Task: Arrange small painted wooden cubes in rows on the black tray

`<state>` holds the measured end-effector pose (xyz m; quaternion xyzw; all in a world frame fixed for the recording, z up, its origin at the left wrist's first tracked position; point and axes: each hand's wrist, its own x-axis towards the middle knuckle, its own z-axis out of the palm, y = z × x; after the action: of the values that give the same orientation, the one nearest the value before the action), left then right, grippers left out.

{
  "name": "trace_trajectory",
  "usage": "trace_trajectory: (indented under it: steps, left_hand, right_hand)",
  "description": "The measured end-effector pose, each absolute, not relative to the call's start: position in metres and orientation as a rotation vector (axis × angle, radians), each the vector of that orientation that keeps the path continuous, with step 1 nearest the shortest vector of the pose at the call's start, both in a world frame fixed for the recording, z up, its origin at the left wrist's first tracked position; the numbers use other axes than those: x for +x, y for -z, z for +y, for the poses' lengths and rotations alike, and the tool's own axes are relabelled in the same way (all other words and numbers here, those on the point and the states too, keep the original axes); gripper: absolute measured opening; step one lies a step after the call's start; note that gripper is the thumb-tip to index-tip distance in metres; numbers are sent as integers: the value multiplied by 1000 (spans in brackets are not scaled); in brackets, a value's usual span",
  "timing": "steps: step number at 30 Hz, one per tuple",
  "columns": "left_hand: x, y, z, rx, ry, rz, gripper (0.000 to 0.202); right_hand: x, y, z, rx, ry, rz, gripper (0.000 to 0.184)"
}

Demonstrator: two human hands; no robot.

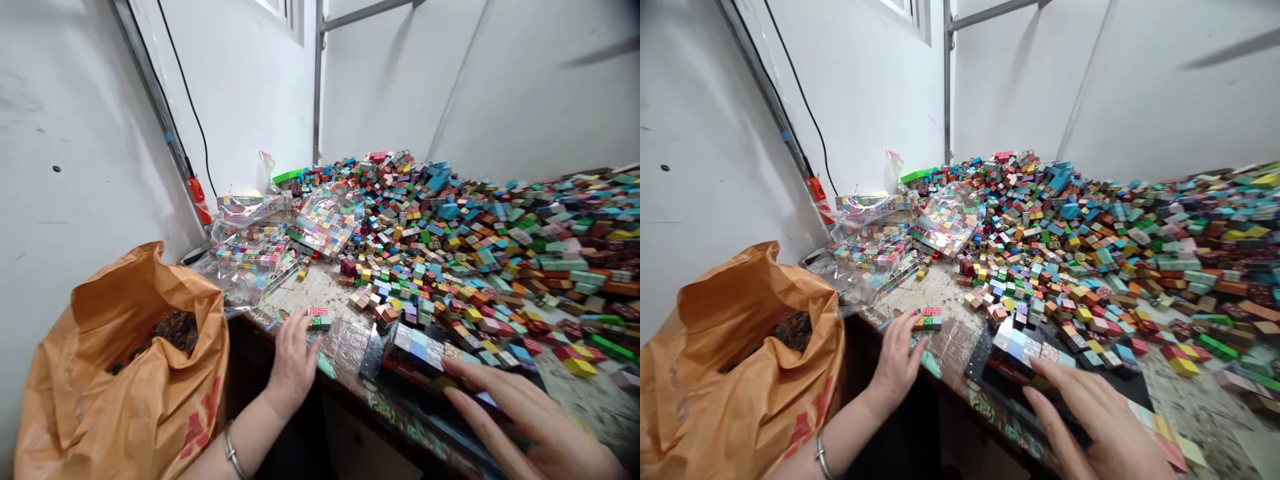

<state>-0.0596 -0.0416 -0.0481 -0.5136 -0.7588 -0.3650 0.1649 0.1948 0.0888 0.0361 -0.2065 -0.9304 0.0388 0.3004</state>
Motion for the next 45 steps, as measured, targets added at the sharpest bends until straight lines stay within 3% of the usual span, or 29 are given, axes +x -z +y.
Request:
trace_trajectory:
  steps: [4, 7, 14, 24, 33, 39, 45]
  left_hand:
    - [-90, 73, -59, -1359, 1006, -2235, 41]
    - [-97, 80, -62, -1371, 1006, -2226, 44]
    - [-106, 83, -68, -1485, 1099, -2297, 44]
    - [-112, 87, -74, -1609, 1159, -2255, 48]
    - [-113, 87, -76, -1644, 1187, -2268, 49]
    - [-111, 86, -74, -1600, 1228, -2274, 49]
    - [-110, 81, -76, -1560, 1309, -2254, 48]
  right_hand:
    - [136, -72, 103, -465, -61, -2688, 26]
    - [77, -87, 118, -661, 89, -3061, 25]
    - [1, -62, 165, -1083, 309, -3372, 4]
    - [-5, -38, 182, -1135, 337, -3339, 45]
    - [-10, -34, 172, -1090, 296, -3315, 51]
    - [-15, -27, 164, -1188, 273, -3268, 33]
    - [-19, -45, 158, -1208, 102, -3171, 36]
